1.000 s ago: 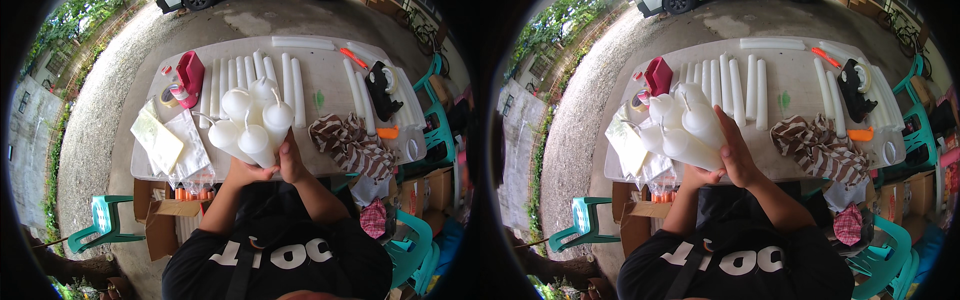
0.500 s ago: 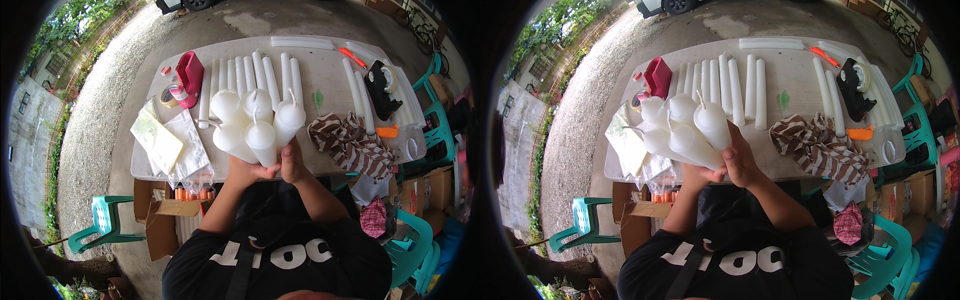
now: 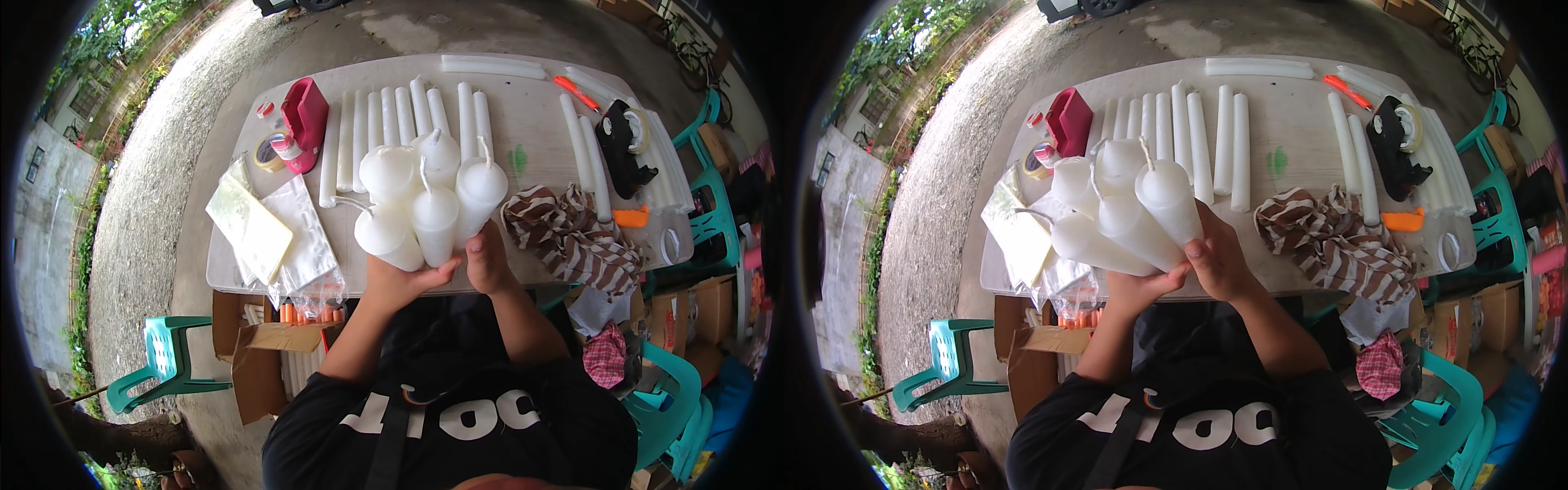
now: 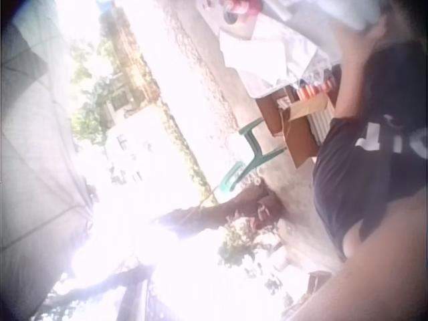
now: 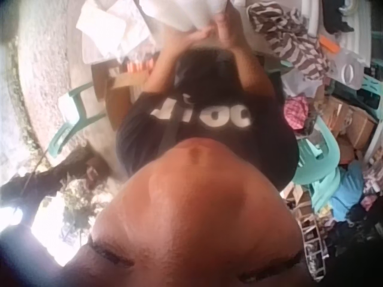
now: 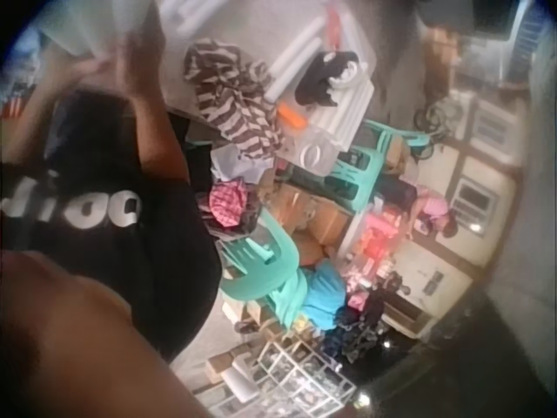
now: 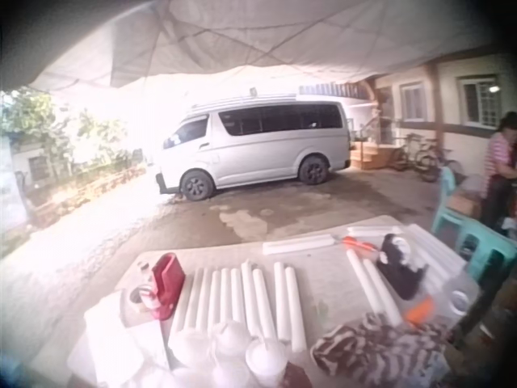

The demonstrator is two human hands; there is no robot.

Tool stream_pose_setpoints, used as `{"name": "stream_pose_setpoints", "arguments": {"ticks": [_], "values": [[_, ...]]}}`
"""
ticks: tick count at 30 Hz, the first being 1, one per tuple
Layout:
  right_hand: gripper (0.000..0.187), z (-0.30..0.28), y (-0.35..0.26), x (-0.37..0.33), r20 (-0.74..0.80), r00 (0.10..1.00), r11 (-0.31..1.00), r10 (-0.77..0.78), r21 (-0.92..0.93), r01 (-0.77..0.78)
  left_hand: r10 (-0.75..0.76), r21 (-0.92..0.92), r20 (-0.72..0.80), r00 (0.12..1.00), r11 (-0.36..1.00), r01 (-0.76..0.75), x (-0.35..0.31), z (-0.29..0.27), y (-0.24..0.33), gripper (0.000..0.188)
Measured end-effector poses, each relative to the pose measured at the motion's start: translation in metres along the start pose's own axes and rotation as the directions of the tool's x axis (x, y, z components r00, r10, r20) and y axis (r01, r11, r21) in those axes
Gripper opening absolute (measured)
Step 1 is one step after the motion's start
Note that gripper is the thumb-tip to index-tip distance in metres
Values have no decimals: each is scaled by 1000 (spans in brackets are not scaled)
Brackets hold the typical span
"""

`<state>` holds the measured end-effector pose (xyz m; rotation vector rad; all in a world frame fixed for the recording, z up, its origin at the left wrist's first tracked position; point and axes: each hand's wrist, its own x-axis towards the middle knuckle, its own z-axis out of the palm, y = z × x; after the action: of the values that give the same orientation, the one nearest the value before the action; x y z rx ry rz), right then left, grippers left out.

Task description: The person repeatedly picks up white cylindrical candles from a table, groups them into small clusters, and holds them together. The clusters are formed by hand and then placed back on the table.

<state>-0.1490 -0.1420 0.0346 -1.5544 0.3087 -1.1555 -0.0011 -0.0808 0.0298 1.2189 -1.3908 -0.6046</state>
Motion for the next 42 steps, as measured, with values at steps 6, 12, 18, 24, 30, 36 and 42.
{"name": "stream_pose_setpoints", "arguments": {"ticks": [6,12,18,24,30,36,42], "values": [[68,1,-2,0,35,999,999,-7,35,6,24,15,-13,1000,1000,-24,-2,2,2,73],[71,2,-5,-1,16,1000,999,17,35,-18,-8,48,9,1000,999,8,-3,2,-2,70],[72,5,-8,-2,6,1000,999,9,38,-10,-22,9,1,1000,1000,22,-5,2,0,65],[63,6,-7,-8,-62,998,995,29,99,-23,-41,-39,12,999,998,41,-3,0,9,62],[51,20,-15,-8,-170,985,968,11,250,32,42,6,-20,999,999,-42,-2,1,4,60],[52,21,-21,-6,-154,986,952,69,305,-19,14,-59,-24,1000,998,-15,2,1,16,58],[53,20,-27,-5,-134,980,940,145,327,-94,-4,-92,-24,1000,996,2,2,0,18,59]]}}
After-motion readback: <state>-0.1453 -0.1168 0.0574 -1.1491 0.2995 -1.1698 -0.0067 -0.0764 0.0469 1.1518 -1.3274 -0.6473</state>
